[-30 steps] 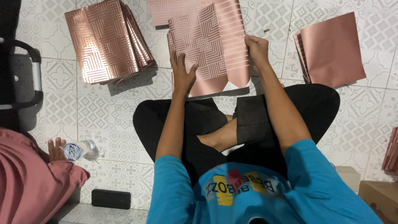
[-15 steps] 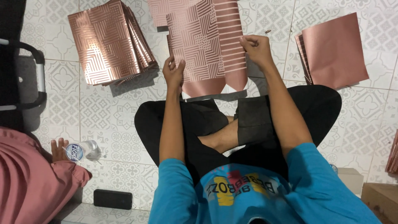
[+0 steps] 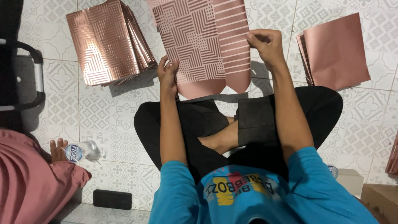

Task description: The person sits on the floor and repeatedly folds sheets of patterned copper-colored paper. They fold the sheets in half, then fold the edges inward to create a smaller, compact shape, and place the finished pieces into a stack.

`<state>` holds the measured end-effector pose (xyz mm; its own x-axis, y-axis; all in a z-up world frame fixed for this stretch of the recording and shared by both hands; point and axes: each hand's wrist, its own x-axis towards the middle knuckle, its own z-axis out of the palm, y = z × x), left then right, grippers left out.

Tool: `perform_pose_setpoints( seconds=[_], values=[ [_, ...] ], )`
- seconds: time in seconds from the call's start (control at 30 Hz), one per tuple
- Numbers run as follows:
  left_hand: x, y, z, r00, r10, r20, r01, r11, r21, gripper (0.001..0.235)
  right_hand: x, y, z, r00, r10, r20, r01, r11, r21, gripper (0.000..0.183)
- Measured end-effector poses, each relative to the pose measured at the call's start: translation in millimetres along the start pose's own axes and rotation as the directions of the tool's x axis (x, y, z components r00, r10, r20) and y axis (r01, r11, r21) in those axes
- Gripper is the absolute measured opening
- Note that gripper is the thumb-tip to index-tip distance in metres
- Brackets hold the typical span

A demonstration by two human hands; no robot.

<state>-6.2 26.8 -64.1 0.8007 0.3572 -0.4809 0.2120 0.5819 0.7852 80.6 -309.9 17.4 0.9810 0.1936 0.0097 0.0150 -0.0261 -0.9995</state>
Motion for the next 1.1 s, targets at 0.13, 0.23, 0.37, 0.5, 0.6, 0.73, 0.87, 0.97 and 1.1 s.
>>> perform_pose_setpoints(
  seconds=[0.13, 0.23, 0.37, 0.5, 0.6, 0.73, 0.87, 0.97, 1.1],
  values=[
    [-6, 5, 5, 0.999, 0.031, -0.038, -0.031, 0.999, 0.026, 0.048, -4, -3, -4, 1.000, -0.021, -0.009, 0.020, 0.991, -0.131, 0.022],
    [-13, 13, 11, 0.997, 0.043, -0.059, -0.041, 0.998, 0.041, 0.053, -1, 10, -3, 0.996, -0.071, -0.055, 0.063, 0.988, -0.141, 0.020],
    [-14, 12, 12, 0.997, 0.041, -0.066, -0.035, 0.995, 0.091, 0.049, 2, 24, -3, 0.992, -0.073, -0.099, 0.052, 0.977, -0.207, 0.023],
    [-15, 4, 12, 0.987, 0.158, -0.024, -0.150, 0.966, 0.211, 0.037, 2, 49, -3, 0.991, 0.026, -0.129, -0.048, 0.985, -0.167, 0.025],
    [-28, 6, 19, 0.959, 0.284, 0.027, -0.271, 0.880, 0.390, 0.052, 3, 78, -6, 0.980, 0.051, -0.194, -0.082, 0.984, -0.156, 0.023],
    [-14, -18, 9, 0.864, 0.477, 0.162, -0.468, 0.643, 0.606, 0.042, 0, 89, -2, 0.939, 0.224, -0.262, -0.277, 0.943, -0.187, 0.029],
    [-24, -25, 20, 0.733, 0.583, 0.351, -0.611, 0.338, 0.716, 0.023, -2, 118, -1, 0.946, 0.147, -0.288, -0.222, 0.943, -0.247, 0.018],
    [-19, -37, 20, 0.701, 0.584, 0.408, -0.585, 0.145, 0.798, 0.024, -4, 138, -1, 0.941, 0.098, -0.325, -0.190, 0.946, -0.263, 0.015],
    [-60, -4, 65, 0.949, 0.294, 0.112, -0.294, 0.701, 0.650, 0.063, -5, 154, 6, 0.941, -0.094, -0.325, -0.034, 0.929, -0.369, 0.015]
  ],
)
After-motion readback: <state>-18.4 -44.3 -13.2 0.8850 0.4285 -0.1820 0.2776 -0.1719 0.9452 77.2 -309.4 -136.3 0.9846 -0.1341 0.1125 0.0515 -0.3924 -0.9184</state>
